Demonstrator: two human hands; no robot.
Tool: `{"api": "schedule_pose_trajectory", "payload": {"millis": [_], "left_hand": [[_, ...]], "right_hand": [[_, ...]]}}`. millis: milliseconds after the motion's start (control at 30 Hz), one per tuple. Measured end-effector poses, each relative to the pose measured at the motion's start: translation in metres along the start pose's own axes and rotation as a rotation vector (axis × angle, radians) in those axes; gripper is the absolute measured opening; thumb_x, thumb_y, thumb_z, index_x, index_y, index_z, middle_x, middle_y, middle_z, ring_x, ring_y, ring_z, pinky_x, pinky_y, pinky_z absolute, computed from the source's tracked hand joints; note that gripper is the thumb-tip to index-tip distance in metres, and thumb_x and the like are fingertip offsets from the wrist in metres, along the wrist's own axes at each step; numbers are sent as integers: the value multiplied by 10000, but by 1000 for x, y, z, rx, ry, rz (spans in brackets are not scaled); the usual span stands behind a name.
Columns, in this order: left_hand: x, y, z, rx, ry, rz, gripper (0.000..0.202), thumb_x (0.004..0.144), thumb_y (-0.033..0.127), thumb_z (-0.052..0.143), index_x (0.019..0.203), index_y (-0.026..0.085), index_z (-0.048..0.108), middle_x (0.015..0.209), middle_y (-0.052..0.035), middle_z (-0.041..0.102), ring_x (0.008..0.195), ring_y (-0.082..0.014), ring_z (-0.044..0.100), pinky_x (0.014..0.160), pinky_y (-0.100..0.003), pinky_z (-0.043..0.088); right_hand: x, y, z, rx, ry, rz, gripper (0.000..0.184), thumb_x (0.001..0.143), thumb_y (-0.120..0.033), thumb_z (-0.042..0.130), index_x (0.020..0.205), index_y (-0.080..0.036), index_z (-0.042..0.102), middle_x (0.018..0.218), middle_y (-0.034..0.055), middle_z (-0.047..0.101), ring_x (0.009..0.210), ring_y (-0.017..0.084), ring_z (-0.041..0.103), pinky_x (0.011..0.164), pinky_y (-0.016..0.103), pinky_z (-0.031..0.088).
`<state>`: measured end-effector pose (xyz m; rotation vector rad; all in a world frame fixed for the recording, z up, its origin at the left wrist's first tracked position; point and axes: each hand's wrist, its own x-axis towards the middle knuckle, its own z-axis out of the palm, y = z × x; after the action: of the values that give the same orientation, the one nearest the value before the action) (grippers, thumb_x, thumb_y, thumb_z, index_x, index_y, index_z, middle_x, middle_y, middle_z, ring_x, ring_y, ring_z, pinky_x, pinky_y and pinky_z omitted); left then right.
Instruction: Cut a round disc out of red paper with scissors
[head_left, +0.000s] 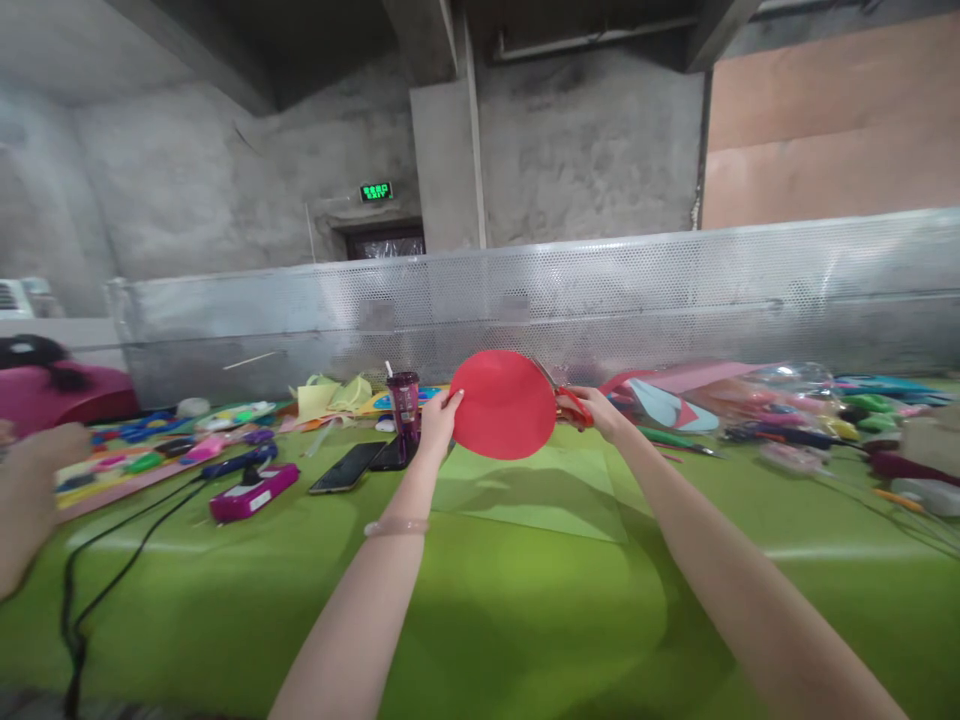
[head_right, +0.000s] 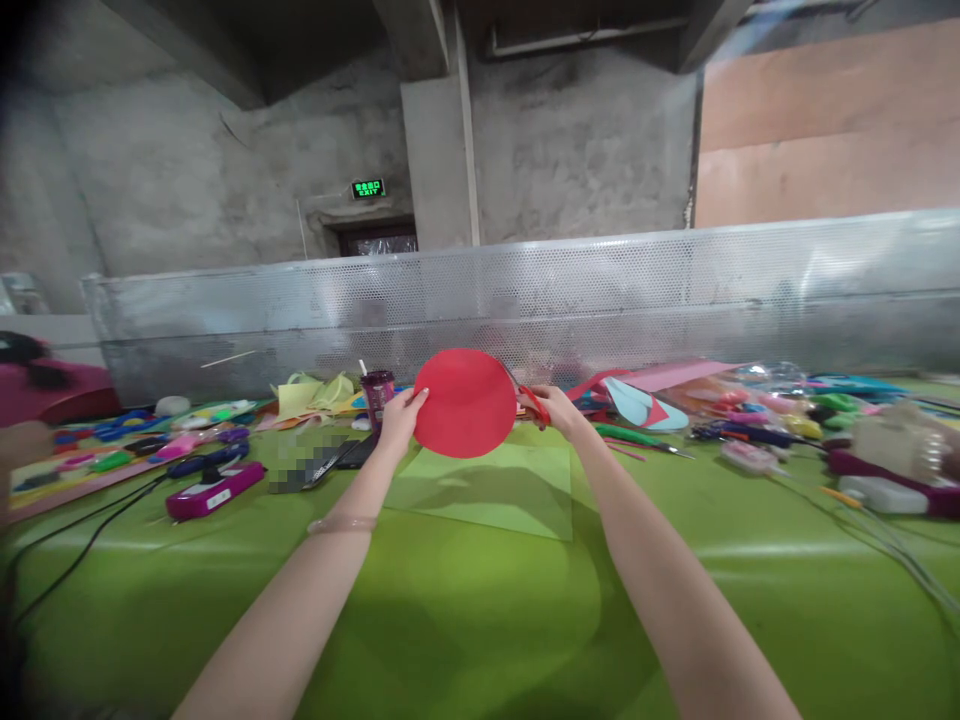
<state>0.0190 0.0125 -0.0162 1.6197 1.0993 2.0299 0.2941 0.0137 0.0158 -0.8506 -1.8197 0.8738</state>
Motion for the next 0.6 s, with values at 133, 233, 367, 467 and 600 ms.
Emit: {"api": "schedule_pose_trajectory", "payload": {"millis": [133,233,367,467,600], "left_hand": [[2,-4,-1,22,8,10,269,725,409,558,783,158,637,810,-70,665,777,-219,588,706,-310,439],[2,-5,-1,21,4,-5,291,724,419,562,809,154,648,823,-78,665,780,-222,588,709,-314,440],[1,-3,-1,24,21,-25,317,709,434,577,826,150,659,827,-79,668,785,-223,588,711,-314,439],[0,-1,-1,11,14,-37,312,702,430,585,823,153,663,824,-70,672,784,-222,588,701,-308,437],[-1,-1,-1,-2,18,-51,322,691,438,593,816,150,667,810,-68,675,787,-224,591,700,-307,438]], "right_hand": [[0,1,-1,-14,13,-8,334,624,-472,635,713,-153,593,490,-3,514,466,140,510,412,242,376],[-1,0,-1,-40,11,6,337,629,-477,618,703,-151,579,480,-17,487,444,123,477,400,234,341],[-4,-5,0,-35,-11,19,308,635,-444,603,711,-149,560,475,-33,457,428,101,427,395,225,307],[-5,-8,1,-31,-9,26,293,635,-422,590,732,-148,555,493,-28,465,441,104,429,393,223,301],[-5,-6,2,-32,-29,12,281,649,-422,581,728,-154,548,480,-35,447,430,98,412,386,219,294]]}}
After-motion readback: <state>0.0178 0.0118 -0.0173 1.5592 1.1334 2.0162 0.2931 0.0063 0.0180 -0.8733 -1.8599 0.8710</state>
